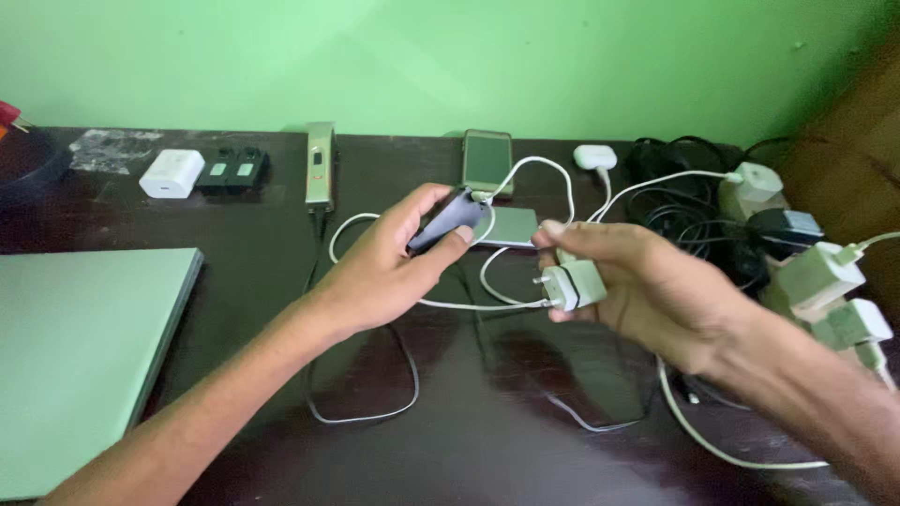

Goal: The person organizes a cluttered desk by connecting a hair clipper to a charger, moving a laptop, and arranging multiple cables and power adapters. They plug and unplug chargers into a power strip and tidy the workspace.

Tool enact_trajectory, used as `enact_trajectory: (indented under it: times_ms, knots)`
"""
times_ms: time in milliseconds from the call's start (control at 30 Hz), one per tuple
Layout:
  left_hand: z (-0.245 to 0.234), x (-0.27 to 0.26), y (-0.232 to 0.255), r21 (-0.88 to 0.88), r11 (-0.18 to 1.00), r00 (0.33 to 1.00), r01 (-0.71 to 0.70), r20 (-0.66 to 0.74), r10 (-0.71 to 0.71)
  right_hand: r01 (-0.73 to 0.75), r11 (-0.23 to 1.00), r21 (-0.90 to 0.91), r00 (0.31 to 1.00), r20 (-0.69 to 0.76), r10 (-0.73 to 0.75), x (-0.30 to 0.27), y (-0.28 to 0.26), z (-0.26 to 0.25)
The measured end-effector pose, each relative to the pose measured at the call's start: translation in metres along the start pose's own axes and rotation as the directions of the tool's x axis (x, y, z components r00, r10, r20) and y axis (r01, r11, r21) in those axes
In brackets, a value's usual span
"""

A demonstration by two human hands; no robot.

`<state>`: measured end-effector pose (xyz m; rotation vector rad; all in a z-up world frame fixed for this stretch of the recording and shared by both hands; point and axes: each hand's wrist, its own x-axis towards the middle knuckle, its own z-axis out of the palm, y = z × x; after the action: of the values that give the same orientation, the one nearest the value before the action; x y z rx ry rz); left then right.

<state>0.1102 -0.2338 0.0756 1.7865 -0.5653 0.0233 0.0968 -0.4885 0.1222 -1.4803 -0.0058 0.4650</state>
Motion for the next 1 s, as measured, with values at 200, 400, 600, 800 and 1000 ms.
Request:
enact_trajectory:
  times_ms: [200,400,600,800,1000]
  knots:
    - [-0.008,-0.012,-0.017,-0.044,0.997,0.997,0.064,-0.047,-0.066,0.034,0.989,-0.146,0.995,-0.086,-0.047,0.031,0.031,0.033]
    - [-0.013,-0.012,-0.028,-0.218,0.975,0.995,0.043,-0.074,-0.060,0.097,0.989,-0.114,0.995,0.043,-0.092,0.047,0.032,0.045]
    - [-0.009,-0.012,-0.033,-0.371,0.915,0.986,0.159,0.017,-0.164,0.254,0.928,-0.274,0.966,0.027,-0.256,0.039,0.042,0.051]
    - [0.000,-0.021,-0.030,-0.378,0.896,0.973,0.232,0.098,-0.211,0.251,0.912,-0.324,0.943,-0.129,-0.306,0.029,0.051,0.062]
    - [-0.005,-0.023,-0.023,-0.475,0.859,0.982,0.190,0.078,-0.174,0.339,0.807,-0.483,0.898,-0.089,-0.430,0.028,0.051,0.062]
